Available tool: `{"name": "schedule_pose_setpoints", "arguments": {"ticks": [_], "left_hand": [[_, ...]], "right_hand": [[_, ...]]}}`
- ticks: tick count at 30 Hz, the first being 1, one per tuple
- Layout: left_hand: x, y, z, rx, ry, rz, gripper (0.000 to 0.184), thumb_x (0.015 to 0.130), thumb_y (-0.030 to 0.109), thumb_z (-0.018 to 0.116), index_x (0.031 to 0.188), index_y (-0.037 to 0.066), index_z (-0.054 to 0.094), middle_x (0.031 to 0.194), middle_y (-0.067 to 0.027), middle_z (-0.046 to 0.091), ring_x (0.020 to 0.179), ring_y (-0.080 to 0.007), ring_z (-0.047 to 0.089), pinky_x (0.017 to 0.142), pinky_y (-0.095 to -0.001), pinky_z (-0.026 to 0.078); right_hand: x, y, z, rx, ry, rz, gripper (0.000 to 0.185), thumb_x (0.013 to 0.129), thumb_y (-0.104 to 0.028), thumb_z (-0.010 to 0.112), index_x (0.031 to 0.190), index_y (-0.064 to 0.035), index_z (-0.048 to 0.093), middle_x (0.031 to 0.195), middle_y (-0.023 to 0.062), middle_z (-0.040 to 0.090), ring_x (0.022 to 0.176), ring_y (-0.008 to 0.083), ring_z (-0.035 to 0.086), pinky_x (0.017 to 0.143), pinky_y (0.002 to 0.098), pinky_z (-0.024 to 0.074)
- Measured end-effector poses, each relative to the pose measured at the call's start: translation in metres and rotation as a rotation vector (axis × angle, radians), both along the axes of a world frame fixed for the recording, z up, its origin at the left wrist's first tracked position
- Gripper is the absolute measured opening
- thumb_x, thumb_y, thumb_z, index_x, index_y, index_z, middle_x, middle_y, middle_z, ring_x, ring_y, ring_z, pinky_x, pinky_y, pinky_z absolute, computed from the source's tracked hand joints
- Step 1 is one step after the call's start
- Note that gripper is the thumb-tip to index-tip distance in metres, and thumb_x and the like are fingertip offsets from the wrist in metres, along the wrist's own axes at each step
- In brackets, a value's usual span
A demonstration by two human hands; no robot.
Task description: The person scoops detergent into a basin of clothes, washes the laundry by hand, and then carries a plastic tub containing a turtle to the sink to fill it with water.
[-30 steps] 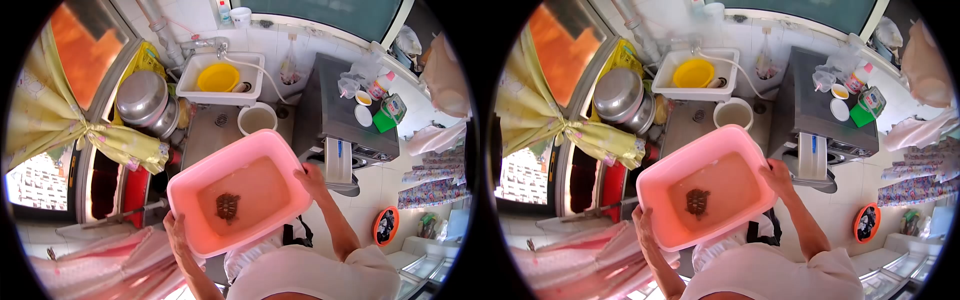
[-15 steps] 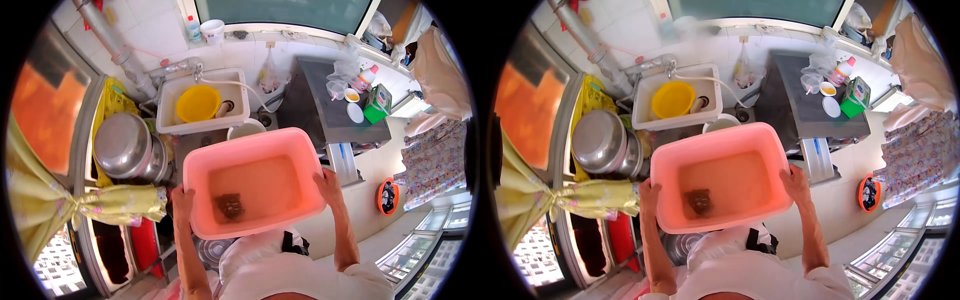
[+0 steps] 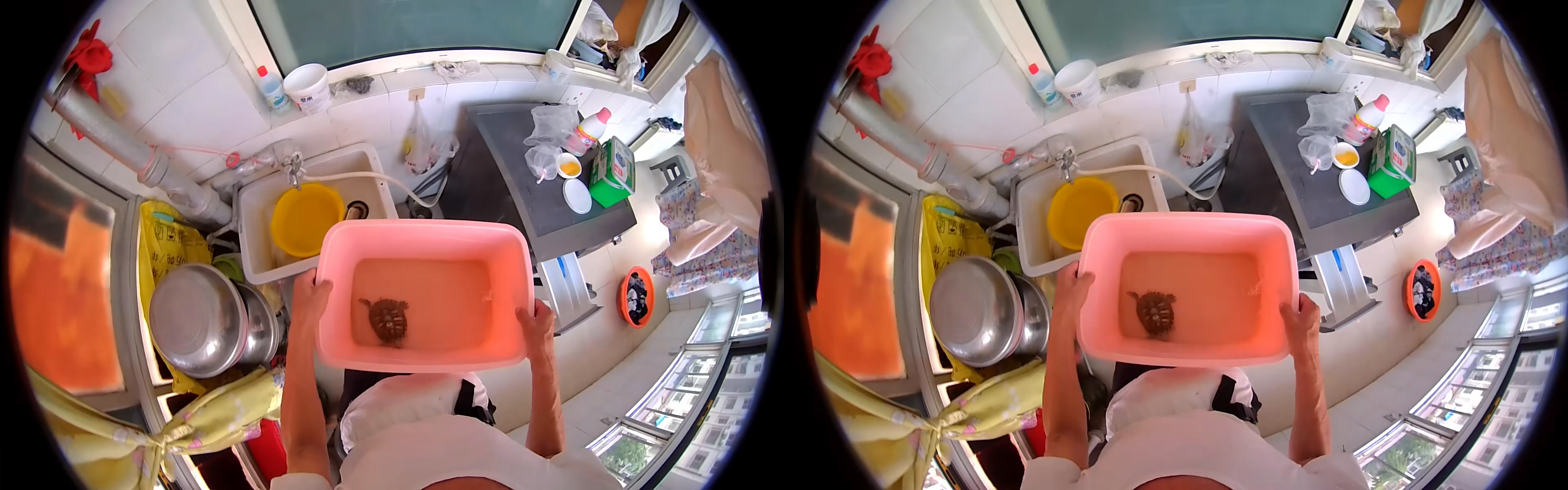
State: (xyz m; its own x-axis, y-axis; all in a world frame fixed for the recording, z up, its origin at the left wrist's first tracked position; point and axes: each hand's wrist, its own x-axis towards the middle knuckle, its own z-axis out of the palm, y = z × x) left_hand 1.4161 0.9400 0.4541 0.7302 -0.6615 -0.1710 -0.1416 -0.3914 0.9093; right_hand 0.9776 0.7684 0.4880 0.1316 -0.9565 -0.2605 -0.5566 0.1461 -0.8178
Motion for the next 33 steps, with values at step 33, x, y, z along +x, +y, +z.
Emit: {"name": "schedule_pose_setpoints", "arguments": {"ticks": [33], "left_hand": [[0.228, -0.175, -0.080, 0.129, 0.196, -0.510, 0.029, 0.094, 0.027, 0.069, 0.091, -0.002, 0.068, 0.074, -0.0071, 0.064, 0.068, -0.0160, 0.059, 0.065, -0.0390, 0.048]], "right_hand": [[0.194, 0.020, -0.048, 0.131, -0.142, -0.498, 0.031, 0.085, -0.018, 0.070, 0.103, 0.0080, 0.068, 0.092, 0.0068, 0.069, 0.077, 0.0136, 0.061, 0.070, 0.0302, 0.0526]]}}
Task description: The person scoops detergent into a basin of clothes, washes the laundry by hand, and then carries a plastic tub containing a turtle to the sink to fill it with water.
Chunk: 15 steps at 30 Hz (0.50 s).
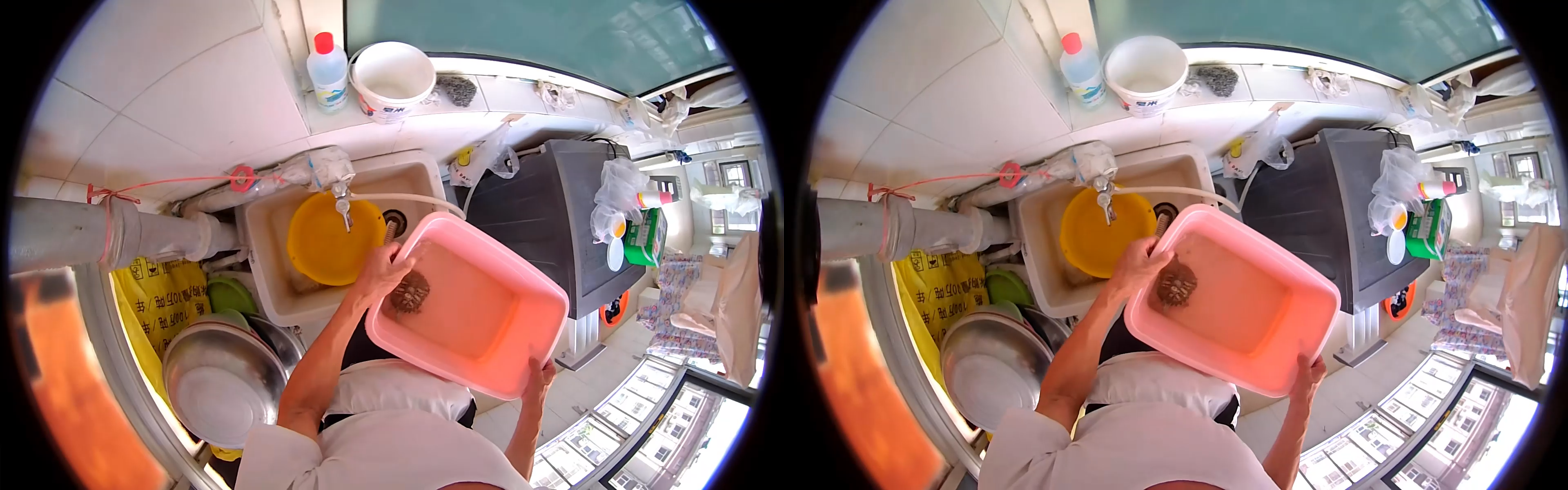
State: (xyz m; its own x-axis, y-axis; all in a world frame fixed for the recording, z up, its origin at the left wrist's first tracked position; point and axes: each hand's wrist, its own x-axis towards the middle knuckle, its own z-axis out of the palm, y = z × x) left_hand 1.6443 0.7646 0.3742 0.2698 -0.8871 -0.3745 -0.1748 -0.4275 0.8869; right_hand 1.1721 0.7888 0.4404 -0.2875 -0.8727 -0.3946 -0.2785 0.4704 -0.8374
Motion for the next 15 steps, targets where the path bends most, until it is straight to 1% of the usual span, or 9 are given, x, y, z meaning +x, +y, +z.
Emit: {"name": "schedule_pose_setpoints", "arguments": {"ticks": [2, 3, 5, 7, 9, 11, 13, 14, 15], "left_hand": [[0.004, 0.008, -0.016, -0.052, 0.260, 0.064, 0.043, 0.099, 0.044, 0.067, 0.093, 0.002, 0.068, 0.073, -0.0081, 0.065, 0.064, -0.0219, 0.058, 0.061, -0.0383, 0.047], [0.008, 0.014, -0.025, -0.074, 0.253, 0.155, 0.052, 0.103, 0.054, 0.061, 0.097, 0.002, 0.070, 0.077, -0.0015, 0.065, 0.068, -0.0149, 0.060, 0.062, -0.0302, 0.047], [0.037, 0.035, -0.037, 0.221, 0.551, 0.372, 0.054, 0.102, 0.052, 0.062, 0.105, -0.001, 0.071, 0.083, -0.0045, 0.067, 0.076, -0.0148, 0.064, 0.070, -0.0295, 0.053], [0.054, 0.063, -0.087, 0.366, 0.247, 0.687, 0.057, 0.101, 0.053, 0.062, 0.113, -0.002, 0.071, 0.087, -0.0106, 0.070, 0.086, -0.0219, 0.069, 0.082, -0.0353, 0.057], [0.071, 0.135, -0.281, 0.205, -0.310, 0.946, 0.050, 0.099, 0.046, 0.068, 0.120, 0.001, 0.070, 0.104, -0.0160, 0.072, 0.100, -0.0310, 0.071, 0.085, -0.0433, 0.058], [0.084, 0.145, -0.295, 0.475, -0.513, 0.935, 0.048, 0.097, 0.041, 0.071, 0.128, 0.004, 0.066, 0.116, -0.0167, 0.070, 0.108, -0.0336, 0.069, 0.088, -0.0455, 0.058], [0.076, 0.149, -0.293, 0.759, -0.707, 0.899, 0.050, 0.096, 0.036, 0.073, 0.136, 0.007, 0.062, 0.128, -0.0175, 0.067, 0.116, -0.0362, 0.068, 0.091, -0.0478, 0.058], [0.078, 0.149, -0.287, 0.574, 0.066, 1.155, 0.054, 0.096, 0.029, 0.073, 0.143, 0.010, 0.056, 0.136, -0.0163, 0.063, 0.120, -0.0373, 0.065, 0.094, -0.0506, 0.058], [0.079, 0.146, -0.281, 0.321, 0.851, 1.295, 0.060, 0.096, 0.023, 0.074, 0.150, 0.013, 0.049, 0.143, -0.0151, 0.059, 0.125, -0.0384, 0.063, 0.096, -0.0535, 0.057]], "right_hand": [[-0.006, 0.001, -0.004, -0.018, -0.048, -0.027, 0.031, 0.085, -0.017, 0.070, 0.104, 0.0074, 0.069, 0.093, 0.0068, 0.069, 0.078, 0.0134, 0.061, 0.071, 0.0302, 0.0527], [-0.009, 0.001, -0.005, -0.012, -0.035, -0.024, 0.031, 0.085, -0.017, 0.070, 0.104, 0.0074, 0.069, 0.093, 0.0068, 0.069, 0.078, 0.0134, 0.061, 0.071, 0.0302, 0.0527], [-0.012, 0.000, -0.002, 0.035, -0.037, 0.006, 0.039, 0.085, -0.019, 0.076, 0.113, 0.0077, 0.067, 0.102, 0.0096, 0.071, 0.084, 0.0173, 0.068, 0.075, 0.0315, 0.0562], [-0.006, -0.002, 0.005, 0.038, -0.049, 0.008, 0.040, 0.085, -0.019, 0.077, 0.113, 0.0076, 0.067, 0.102, 0.0096, 0.071, 0.084, 0.0173, 0.068, 0.075, 0.0318, 0.0563], [-0.004, -0.003, 0.006, 0.038, -0.064, 0.013, 0.041, 0.084, -0.020, 0.078, 0.112, 0.0075, 0.067, 0.102, 0.0095, 0.071, 0.084, 0.0173, 0.068, 0.075, 0.0322, 0.0563], [-0.005, -0.002, 0.003, 0.045, -0.056, -0.019, 0.039, 0.085, -0.019, 0.077, 0.112, 0.0067, 0.066, 0.102, 0.0095, 0.071, 0.084, 0.0174, 0.068, 0.075, 0.0325, 0.0569], [-0.004, -0.001, 0.005, 0.060, -0.057, -0.042, 0.036, 0.085, -0.016, 0.075, 0.111, 0.0071, 0.067, 0.101, 0.0098, 0.071, 0.084, 0.0173, 0.068, 0.076, 0.0323, 0.0566], [-0.001, -0.002, 0.004, 0.064, -0.076, -0.070, 0.032, 0.086, -0.013, 0.072, 0.111, 0.0075, 0.067, 0.101, 0.0101, 0.071, 0.084, 0.0173, 0.067, 0.076, 0.0322, 0.0563], [0.002, -0.003, 0.005, 0.065, -0.070, -0.073, 0.032, 0.086, -0.013, 0.072, 0.111, 0.0075, 0.067, 0.101, 0.0101, 0.071, 0.084, 0.0173, 0.067, 0.076, 0.0322, 0.0563]]}}
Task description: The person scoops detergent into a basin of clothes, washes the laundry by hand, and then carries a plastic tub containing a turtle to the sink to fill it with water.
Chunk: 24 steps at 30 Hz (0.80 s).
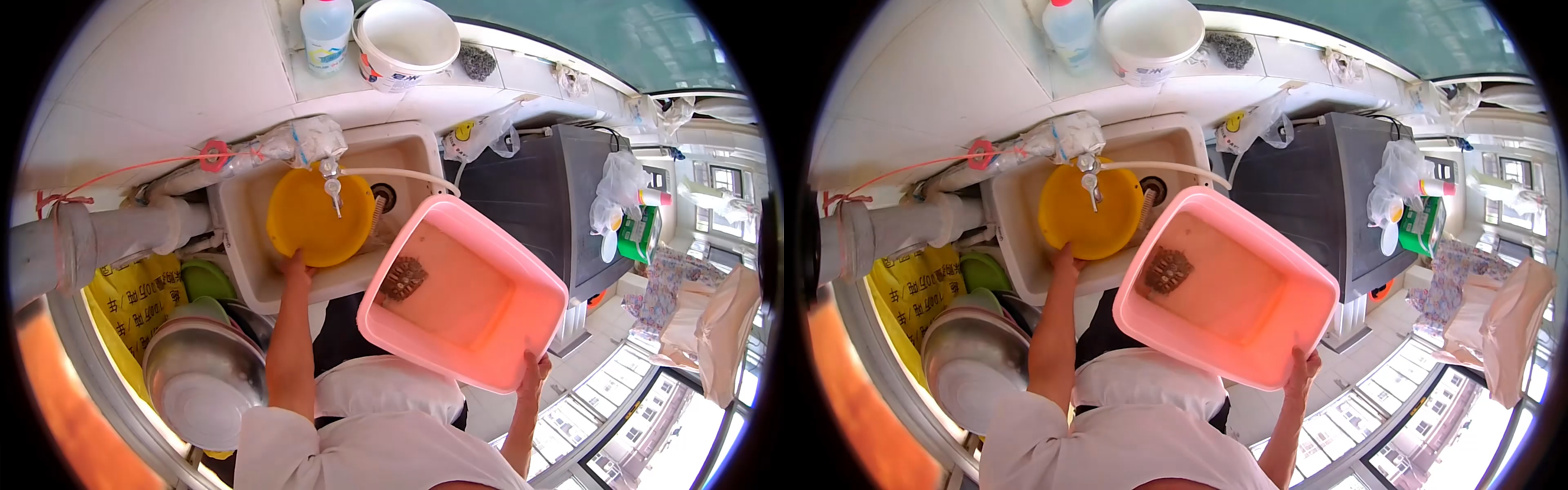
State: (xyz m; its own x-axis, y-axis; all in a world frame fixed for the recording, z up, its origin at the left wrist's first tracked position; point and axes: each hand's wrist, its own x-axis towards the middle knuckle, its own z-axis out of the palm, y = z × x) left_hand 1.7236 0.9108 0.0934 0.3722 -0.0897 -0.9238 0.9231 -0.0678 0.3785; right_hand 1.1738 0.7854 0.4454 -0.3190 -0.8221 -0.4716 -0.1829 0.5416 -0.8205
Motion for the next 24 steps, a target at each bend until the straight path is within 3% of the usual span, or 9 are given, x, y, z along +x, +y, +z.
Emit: {"name": "schedule_pose_setpoints", "arguments": {"ticks": [4, 5, 6, 11, 15, 18, 21, 22, 24], "left_hand": [[0.011, 0.035, -0.077, -0.101, 0.122, -0.082, 0.062, 0.098, 0.017, 0.069, 0.154, 0.014, 0.043, 0.143, -0.0140, 0.059, 0.124, -0.0374, 0.063, 0.098, -0.0533, 0.058], [0.014, 0.039, -0.081, -0.084, -0.024, -0.060, 0.060, 0.099, 0.014, 0.068, 0.154, 0.013, 0.043, 0.141, -0.0138, 0.060, 0.123, -0.0373, 0.064, 0.095, -0.0523, 0.059], [0.020, 0.040, -0.076, -0.064, -0.173, -0.040, 0.058, 0.099, 0.012, 0.066, 0.153, 0.013, 0.044, 0.139, -0.0135, 0.061, 0.121, -0.0371, 0.065, 0.093, -0.0512, 0.060], [0.064, 0.026, 0.001, 0.294, -0.348, -0.262, 0.048, 0.098, 0.004, 0.059, 0.146, 0.006, 0.055, 0.129, -0.0136, 0.068, 0.110, -0.0307, 0.069, 0.087, -0.0434, 0.059], [0.079, 0.040, -0.006, 0.335, -0.423, -0.286, 0.043, 0.097, 0.004, 0.057, 0.139, 0.001, 0.062, 0.128, -0.0144, 0.069, 0.108, -0.0297, 0.070, 0.088, -0.0397, 0.057], [0.066, 0.042, -0.027, 0.286, -0.521, -0.159, 0.043, 0.096, 0.004, 0.056, 0.138, -0.002, 0.063, 0.130, -0.0155, 0.069, 0.107, -0.0311, 0.070, 0.090, -0.0390, 0.055], [0.050, 0.039, -0.040, 0.403, -0.694, -0.189, 0.040, 0.096, 0.006, 0.061, 0.135, -0.001, 0.064, 0.128, -0.0164, 0.070, 0.111, -0.0311, 0.068, 0.095, -0.0400, 0.053], [0.043, 0.041, -0.046, 0.823, -0.965, -0.535, 0.039, 0.097, 0.006, 0.060, 0.136, -0.001, 0.062, 0.131, -0.0169, 0.067, 0.118, -0.0334, 0.064, 0.100, -0.0421, 0.050], [0.015, 0.012, -0.041, 0.860, -1.375, -0.553, 0.038, 0.099, 0.007, 0.059, 0.136, -0.002, 0.060, 0.135, -0.0191, 0.063, 0.126, -0.0384, 0.058, 0.109, -0.0462, 0.044]], "right_hand": [[0.005, 0.001, 0.003, 0.021, 0.019, -0.004, 0.033, 0.086, -0.013, 0.072, 0.112, 0.0073, 0.065, 0.102, 0.0100, 0.070, 0.085, 0.0174, 0.068, 0.077, 0.0315, 0.0567], [0.005, 0.000, 0.003, 0.026, 0.032, 0.000, 0.034, 0.086, -0.013, 0.072, 0.113, 0.0072, 0.065, 0.103, 0.0101, 0.070, 0.085, 0.0173, 0.068, 0.077, 0.0313, 0.0569], [0.004, -0.001, 0.003, 0.033, 0.042, 0.003, 0.034, 0.086, -0.013, 0.072, 0.113, 0.0072, 0.065, 0.103, 0.0101, 0.070, 0.085, 0.0173, 0.068, 0.077, 0.0313, 0.0569], [0.007, 0.002, 0.003, 0.032, -0.010, 0.015, 0.041, 0.086, -0.018, 0.078, 0.117, 0.0050, 0.065, 0.105, 0.0093, 0.071, 0.088, 0.0186, 0.070, 0.079, 0.0322, 0.0581], [0.014, 0.001, 0.004, 0.041, 0.017, -0.022, 0.035, 0.087, -0.013, 0.073, 0.115, 0.0071, 0.063, 0.105, 0.0116, 0.070, 0.089, 0.0176, 0.069, 0.079, 0.0310, 0.0574], [0.010, 0.003, 0.003, 0.030, -0.014, -0.030, 0.037, 0.087, -0.014, 0.073, 0.116, 0.0074, 0.063, 0.106, 0.0118, 0.070, 0.088, 0.0177, 0.068, 0.079, 0.0310, 0.0571], [0.005, 0.004, -0.001, 0.043, 0.002, -0.018, 0.038, 0.087, -0.015, 0.074, 0.116, 0.0077, 0.064, 0.106, 0.0119, 0.070, 0.088, 0.0180, 0.068, 0.079, 0.0313, 0.0569], [0.008, 0.004, 0.000, 0.053, 0.031, -0.027, 0.039, 0.086, -0.015, 0.074, 0.116, 0.0078, 0.064, 0.106, 0.0117, 0.070, 0.088, 0.0180, 0.067, 0.079, 0.0314, 0.0567], [0.013, 0.003, 0.000, 0.067, 0.054, -0.048, 0.039, 0.086, -0.016, 0.075, 0.115, 0.0079, 0.064, 0.105, 0.0115, 0.069, 0.088, 0.0180, 0.067, 0.079, 0.0315, 0.0566]]}}
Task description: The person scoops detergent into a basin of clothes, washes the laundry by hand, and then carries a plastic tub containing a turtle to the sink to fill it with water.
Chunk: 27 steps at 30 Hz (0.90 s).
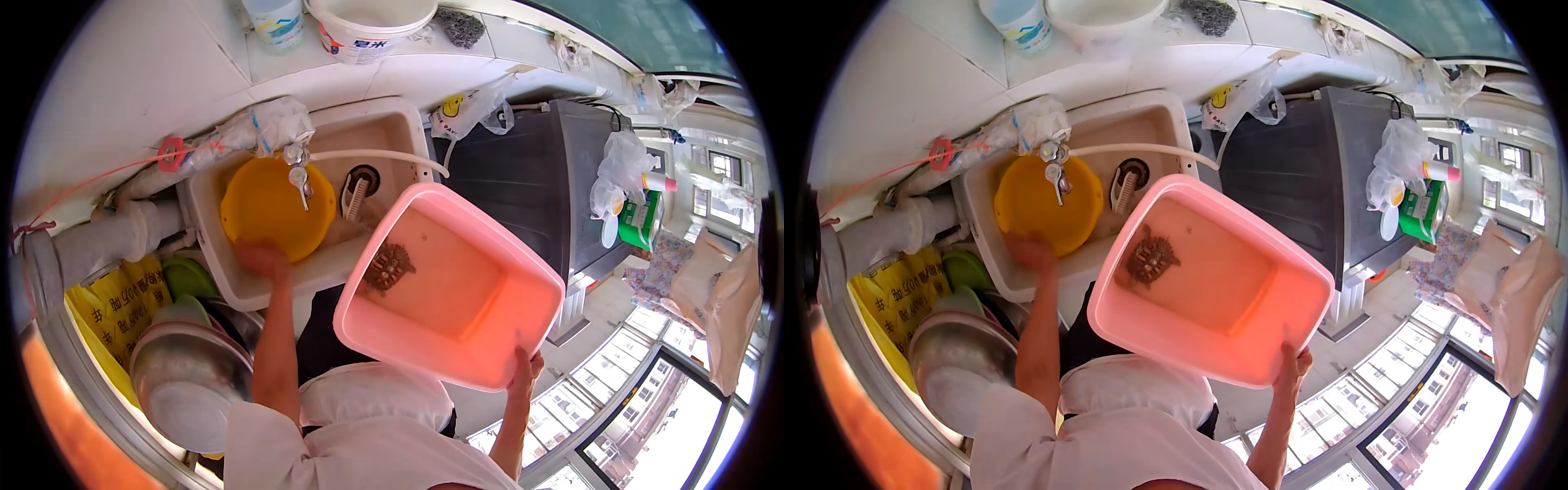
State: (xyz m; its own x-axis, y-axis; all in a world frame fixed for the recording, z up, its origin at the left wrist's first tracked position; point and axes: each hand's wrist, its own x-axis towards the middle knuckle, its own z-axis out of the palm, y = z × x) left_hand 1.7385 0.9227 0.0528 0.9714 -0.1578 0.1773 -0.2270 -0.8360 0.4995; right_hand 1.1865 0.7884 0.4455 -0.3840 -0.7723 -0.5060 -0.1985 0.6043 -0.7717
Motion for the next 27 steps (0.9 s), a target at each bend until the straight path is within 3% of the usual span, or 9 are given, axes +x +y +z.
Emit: {"name": "schedule_pose_setpoints", "arguments": {"ticks": [2, 3, 5, 11, 15, 17, 18, 22, 27], "left_hand": [[-0.054, -0.055, 0.047, -0.284, -0.041, -0.439, 0.039, 0.100, 0.006, 0.055, 0.139, 0.001, 0.056, 0.133, -0.0210, 0.061, 0.120, -0.0412, 0.059, 0.107, -0.0506, 0.046], [-0.065, -0.073, 0.084, -0.067, -0.056, -0.835, 0.040, 0.101, 0.005, 0.051, 0.142, 0.005, 0.052, 0.130, -0.0212, 0.061, 0.111, -0.0413, 0.062, 0.102, -0.0530, 0.050], [-0.089, -0.122, 0.098, -0.018, 0.205, -1.062, 0.045, 0.100, 0.006, 0.052, 0.145, 0.002, 0.047, 0.127, -0.0234, 0.062, 0.109, -0.0411, 0.065, 0.094, -0.0520, 0.054], [-0.120, -0.191, 0.032, 0.535, 0.463, -0.964, 0.040, 0.099, 0.009, 0.053, 0.137, -0.004, 0.048, 0.117, -0.0275, 0.067, 0.090, -0.0445, 0.073, 0.076, -0.0493, 0.060], [-0.124, -0.200, 0.004, 0.503, 0.558, -0.898, 0.040, 0.099, 0.009, 0.052, 0.137, -0.005, 0.047, 0.106, -0.0278, 0.071, 0.086, -0.0451, 0.073, 0.077, -0.0510, 0.060], [-0.124, -0.197, 0.001, 0.486, 0.692, -0.900, 0.038, 0.099, 0.023, 0.057, 0.127, -0.003, 0.056, 0.101, -0.0259, 0.074, 0.090, -0.0454, 0.073, 0.079, -0.0537, 0.059], [-0.116, -0.195, 0.023, 0.487, 0.680, -0.904, 0.038, 0.099, 0.023, 0.057, 0.127, -0.003, 0.056, 0.101, -0.0259, 0.074, 0.090, -0.0454, 0.073, 0.079, -0.0537, 0.059], [-0.093, -0.154, 0.113, 0.528, 0.769, -0.860, 0.059, 0.087, 0.056, 0.069, 0.111, 0.003, 0.072, 0.106, -0.0261, 0.074, 0.099, -0.0460, 0.071, 0.084, -0.0552, 0.056], [-0.064, -0.066, 0.203, 0.241, 0.659, -0.726, 0.054, 0.088, 0.045, 0.069, 0.124, 0.004, 0.070, 0.106, -0.0230, 0.075, 0.101, -0.0428, 0.071, 0.086, -0.0487, 0.055]], "right_hand": [[0.000, 0.001, 0.001, -0.007, -0.004, -0.019, 0.038, 0.086, -0.015, 0.074, 0.115, 0.0080, 0.064, 0.104, 0.0119, 0.069, 0.087, 0.0184, 0.067, 0.078, 0.0318, 0.0568], [0.001, 0.000, 0.003, -0.006, -0.003, -0.022, 0.038, 0.086, -0.015, 0.074, 0.115, 0.0080, 0.064, 0.104, 0.0119, 0.069, 0.087, 0.0184, 0.067, 0.078, 0.0318, 0.0568], [0.008, -0.002, 0.004, -0.015, 0.022, -0.033, 0.037, 0.086, -0.014, 0.073, 0.113, 0.0081, 0.064, 0.102, 0.0129, 0.069, 0.086, 0.0187, 0.068, 0.076, 0.0317, 0.0568], [0.000, -0.002, 0.006, 0.043, 0.083, -0.021, 0.034, 0.087, -0.012, 0.072, 0.115, 0.0053, 0.065, 0.103, 0.0115, 0.071, 0.086, 0.0198, 0.071, 0.076, 0.0308, 0.0585], [-0.001, -0.004, 0.009, 0.080, 0.068, -0.007, 0.034, 0.088, -0.012, 0.073, 0.115, 0.0051, 0.064, 0.104, 0.0112, 0.071, 0.087, 0.0201, 0.071, 0.077, 0.0313, 0.0588], [0.000, -0.002, 0.008, 0.029, 0.013, -0.026, 0.034, 0.088, -0.012, 0.072, 0.116, 0.0052, 0.064, 0.105, 0.0118, 0.071, 0.089, 0.0204, 0.071, 0.078, 0.0321, 0.0590], [0.006, -0.004, 0.010, 0.024, 0.004, -0.031, 0.034, 0.088, -0.012, 0.072, 0.116, 0.0053, 0.064, 0.105, 0.0118, 0.071, 0.089, 0.0204, 0.071, 0.078, 0.0321, 0.0590], [0.014, -0.009, 0.016, 0.021, 0.013, -0.054, 0.035, 0.085, -0.013, 0.071, 0.112, 0.0081, 0.065, 0.102, 0.0130, 0.070, 0.086, 0.0194, 0.068, 0.078, 0.0327, 0.0575], [-0.005, -0.002, 0.008, 0.000, -0.017, -0.034, 0.038, 0.083, -0.014, 0.071, 0.114, 0.0083, 0.065, 0.103, 0.0129, 0.071, 0.086, 0.0202, 0.069, 0.079, 0.0335, 0.0580]]}}
